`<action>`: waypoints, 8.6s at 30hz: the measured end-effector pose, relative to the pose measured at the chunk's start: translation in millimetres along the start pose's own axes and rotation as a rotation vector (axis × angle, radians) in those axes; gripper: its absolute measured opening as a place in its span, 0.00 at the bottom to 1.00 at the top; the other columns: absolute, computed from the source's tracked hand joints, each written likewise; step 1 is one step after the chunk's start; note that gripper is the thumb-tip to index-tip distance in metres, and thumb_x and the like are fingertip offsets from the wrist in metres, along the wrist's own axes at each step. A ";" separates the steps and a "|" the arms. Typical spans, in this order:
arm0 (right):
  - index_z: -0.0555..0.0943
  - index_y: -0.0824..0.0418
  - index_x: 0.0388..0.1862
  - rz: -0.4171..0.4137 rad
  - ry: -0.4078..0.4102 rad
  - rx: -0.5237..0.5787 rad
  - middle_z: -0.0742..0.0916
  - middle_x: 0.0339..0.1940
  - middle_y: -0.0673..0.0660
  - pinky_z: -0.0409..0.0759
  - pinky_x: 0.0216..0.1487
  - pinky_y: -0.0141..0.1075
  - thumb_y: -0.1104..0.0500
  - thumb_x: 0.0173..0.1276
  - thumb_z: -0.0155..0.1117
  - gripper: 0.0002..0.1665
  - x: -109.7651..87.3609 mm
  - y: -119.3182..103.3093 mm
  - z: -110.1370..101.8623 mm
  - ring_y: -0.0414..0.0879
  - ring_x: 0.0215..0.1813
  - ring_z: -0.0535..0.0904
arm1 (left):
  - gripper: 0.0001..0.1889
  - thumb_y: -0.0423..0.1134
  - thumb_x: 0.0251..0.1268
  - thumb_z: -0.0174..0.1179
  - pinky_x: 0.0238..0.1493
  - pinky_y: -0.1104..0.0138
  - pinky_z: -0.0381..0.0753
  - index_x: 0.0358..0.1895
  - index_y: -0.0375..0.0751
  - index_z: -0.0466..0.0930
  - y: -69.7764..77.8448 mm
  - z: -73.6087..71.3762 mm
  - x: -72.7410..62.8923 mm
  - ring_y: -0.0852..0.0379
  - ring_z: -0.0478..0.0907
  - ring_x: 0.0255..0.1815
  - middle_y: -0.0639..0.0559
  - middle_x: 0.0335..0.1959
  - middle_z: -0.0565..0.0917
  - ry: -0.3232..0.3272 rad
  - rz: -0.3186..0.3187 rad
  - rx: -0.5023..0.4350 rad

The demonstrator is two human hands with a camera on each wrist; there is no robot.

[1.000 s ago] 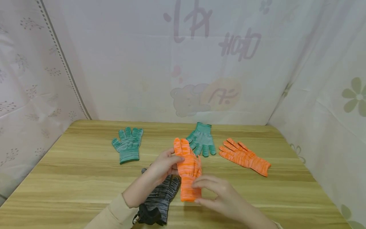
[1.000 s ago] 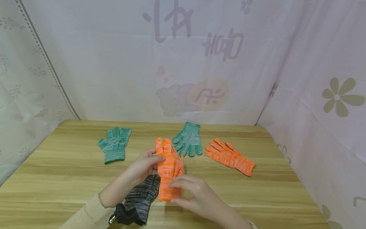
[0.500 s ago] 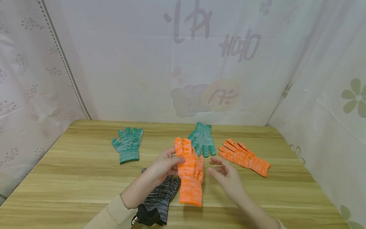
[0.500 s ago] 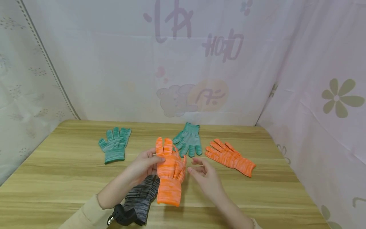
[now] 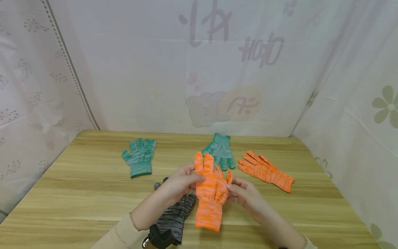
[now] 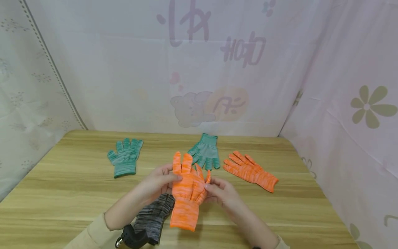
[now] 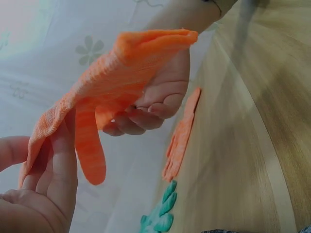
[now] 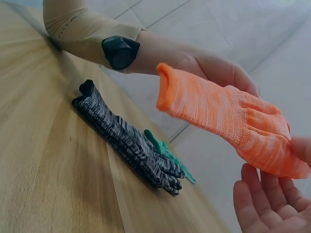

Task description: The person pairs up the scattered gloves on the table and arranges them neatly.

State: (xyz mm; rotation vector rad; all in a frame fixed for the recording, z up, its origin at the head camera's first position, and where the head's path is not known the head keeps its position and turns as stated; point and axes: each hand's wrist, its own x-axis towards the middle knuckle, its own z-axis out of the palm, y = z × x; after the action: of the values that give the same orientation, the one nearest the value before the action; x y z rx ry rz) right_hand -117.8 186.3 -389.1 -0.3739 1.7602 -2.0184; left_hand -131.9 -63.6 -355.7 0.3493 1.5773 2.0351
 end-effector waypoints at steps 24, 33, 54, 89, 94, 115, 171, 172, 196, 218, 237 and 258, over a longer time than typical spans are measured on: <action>0.56 0.80 0.68 0.074 -0.049 0.088 0.82 0.53 0.60 0.80 0.47 0.39 0.64 0.73 0.55 0.33 -2.8 2.6 -2.6 0.50 0.50 0.82 | 0.19 0.33 0.66 0.55 0.37 0.59 0.83 0.58 0.28 0.71 -7.4 -0.9 2.5 0.51 0.85 0.36 0.39 0.41 0.84 -0.017 -0.090 0.077; 0.67 0.74 0.59 0.078 -0.018 0.045 0.83 0.43 0.58 0.82 0.40 0.39 0.65 0.69 0.59 0.23 -5.7 4.3 -3.1 0.49 0.43 0.83 | 0.24 0.31 0.66 0.56 0.37 0.57 0.84 0.64 0.30 0.66 -18.0 -1.5 6.9 0.45 0.84 0.40 0.39 0.43 0.84 0.026 -0.093 0.110; 0.64 0.76 0.65 0.094 0.111 -0.099 0.84 0.43 0.61 0.83 0.31 0.38 0.64 0.65 0.65 0.34 -5.7 8.4 -3.9 0.52 0.37 0.84 | 0.23 0.36 0.67 0.56 0.34 0.55 0.83 0.63 0.34 0.68 -28.0 -6.7 14.1 0.48 0.83 0.32 0.44 0.39 0.84 0.088 -0.054 0.282; 0.61 0.78 0.65 0.162 0.101 -0.147 0.85 0.42 0.65 0.83 0.34 0.49 0.67 0.65 0.63 0.34 -9.0 26.1 -26.3 0.59 0.39 0.84 | 0.31 0.33 0.70 0.52 0.37 0.55 0.83 0.73 0.32 0.54 -27.5 -6.5 16.1 0.44 0.81 0.37 0.38 0.50 0.76 0.107 -0.086 0.299; 0.61 0.78 0.66 0.165 0.110 -0.177 0.85 0.42 0.64 0.83 0.33 0.50 0.68 0.65 0.63 0.35 -7.1 27.9 -26.0 0.59 0.38 0.84 | 0.27 0.34 0.71 0.52 0.39 0.54 0.83 0.70 0.29 0.59 -26.9 -6.4 14.7 0.43 0.81 0.39 0.34 0.58 0.73 0.107 -0.085 0.352; 0.67 0.75 0.65 0.101 0.236 -0.518 0.83 0.41 0.62 0.82 0.24 0.42 0.64 0.61 0.68 0.35 -5.3 28.9 -24.6 0.52 0.28 0.80 | 0.24 0.35 0.70 0.53 0.36 0.58 0.83 0.64 0.23 0.66 -28.5 -10.3 15.5 0.42 0.81 0.41 0.34 0.55 0.76 0.165 -0.081 0.434; 0.72 0.56 0.68 -0.258 -0.041 -1.204 0.67 0.72 0.60 0.61 0.62 0.63 0.44 0.69 0.60 0.33 -9.1 33.8 -46.0 0.62 0.70 0.61 | 0.26 0.56 0.66 0.57 0.59 0.45 0.68 0.66 0.59 0.72 -35.3 29.8 -17.4 0.53 0.57 0.71 0.53 0.72 0.62 -0.445 0.122 1.558; 0.72 0.57 0.68 -0.265 -0.044 -1.210 0.68 0.71 0.60 0.61 0.62 0.64 0.44 0.69 0.60 0.33 -8.8 33.9 -46.6 0.63 0.70 0.61 | 0.26 0.56 0.66 0.57 0.59 0.45 0.68 0.66 0.59 0.72 -35.1 29.8 -17.8 0.54 0.57 0.72 0.53 0.72 0.62 -0.459 0.116 1.561; 0.72 0.57 0.68 -0.187 -0.109 -1.255 0.67 0.72 0.60 0.60 0.61 0.66 0.37 0.68 0.56 0.36 -10.2 30.1 -46.0 0.64 0.72 0.56 | 0.23 0.59 0.61 0.60 0.60 0.46 0.67 0.60 0.61 0.79 -30.5 35.3 -22.4 0.54 0.61 0.69 0.54 0.69 0.66 -0.471 0.047 1.615; 0.75 0.57 0.64 -0.227 -0.054 -1.168 0.70 0.69 0.62 0.64 0.61 0.61 0.45 0.68 0.62 0.30 -12.4 26.1 -47.9 0.63 0.68 0.63 | 0.19 0.48 0.66 0.60 0.45 0.69 0.77 0.58 0.48 0.80 -22.5 34.6 0.3 0.65 0.77 0.49 0.60 0.53 0.80 -0.486 0.074 1.410; 0.77 0.59 0.61 -0.203 0.195 -1.102 0.77 0.63 0.61 0.70 0.55 0.61 0.54 0.67 0.65 0.24 -15.8 -3.7 -61.3 0.62 0.62 0.72 | 0.17 0.45 0.70 0.55 0.35 0.74 0.77 0.56 0.40 0.80 -18.6 48.5 31.7 0.69 0.78 0.35 0.57 0.43 0.83 -0.303 0.112 1.168; 0.72 0.67 0.64 -0.126 0.457 -1.053 0.76 0.59 0.72 0.68 0.54 0.64 0.50 0.74 0.55 0.27 -22.8 -22.3 -102.6 0.70 0.61 0.67 | 0.16 0.39 0.68 0.56 0.35 0.63 0.79 0.55 0.38 0.79 -35.8 68.1 76.6 0.51 0.81 0.37 0.50 0.36 0.83 0.085 0.005 0.452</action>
State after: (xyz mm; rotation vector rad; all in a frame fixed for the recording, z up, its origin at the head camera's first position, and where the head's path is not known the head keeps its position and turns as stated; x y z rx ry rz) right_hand -149.6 288.6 -381.3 -0.3326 3.0639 -1.1038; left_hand -151.2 40.6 -379.6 0.4344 2.0887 1.6993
